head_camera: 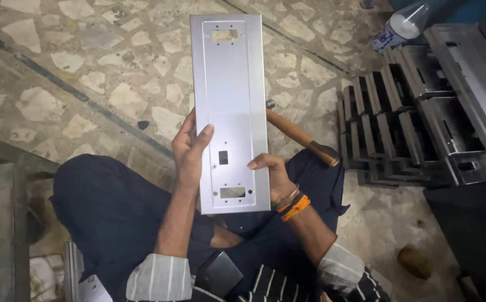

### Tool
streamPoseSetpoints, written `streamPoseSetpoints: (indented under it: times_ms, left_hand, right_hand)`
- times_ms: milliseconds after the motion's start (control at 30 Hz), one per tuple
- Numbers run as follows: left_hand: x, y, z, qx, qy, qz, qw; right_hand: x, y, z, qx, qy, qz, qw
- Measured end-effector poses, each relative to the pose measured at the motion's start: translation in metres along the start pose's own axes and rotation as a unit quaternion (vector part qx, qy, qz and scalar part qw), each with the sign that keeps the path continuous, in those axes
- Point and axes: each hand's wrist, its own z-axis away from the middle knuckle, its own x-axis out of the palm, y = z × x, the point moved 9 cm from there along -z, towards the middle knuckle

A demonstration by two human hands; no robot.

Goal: The person uses a hammer to assemble and flatten metal panels and components on a floor-based workspace.

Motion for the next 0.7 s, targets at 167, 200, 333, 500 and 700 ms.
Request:
streamPoseSetpoints:
  times_ms: [167,200,333,500,700]
  left_hand:
    - [-0.006,-0.012,-0.005,-0.005,0.0,0.009,1.0]
    - [-0.008,-0.015,-0.006,-0.002,0.001,0.019,1.0]
    - [-0.007,-0.019,-0.008,-0.019,0.01,0.045,0.999]
    - [-0.015,-0.023,-0.01,-0.036,0.027,0.054,0.998]
    - [-0.01,0.01,-0.018,-0.109,0.065,0.135,0.983]
  right_hand:
    - [0.039,-0.012,0.007,0.007,0.047,0.03,0.998]
    - [0.043,-0.015,0.008,0.011,0.066,0.045,0.997]
    - [0.043,-0.021,0.01,-0.012,0.087,0.073,0.993]
    - [0.061,-0.058,0.018,-0.183,0.116,0.227,0.949]
    - [0.08,-0.07,-0.016,-0.192,0.086,0.162,0.964]
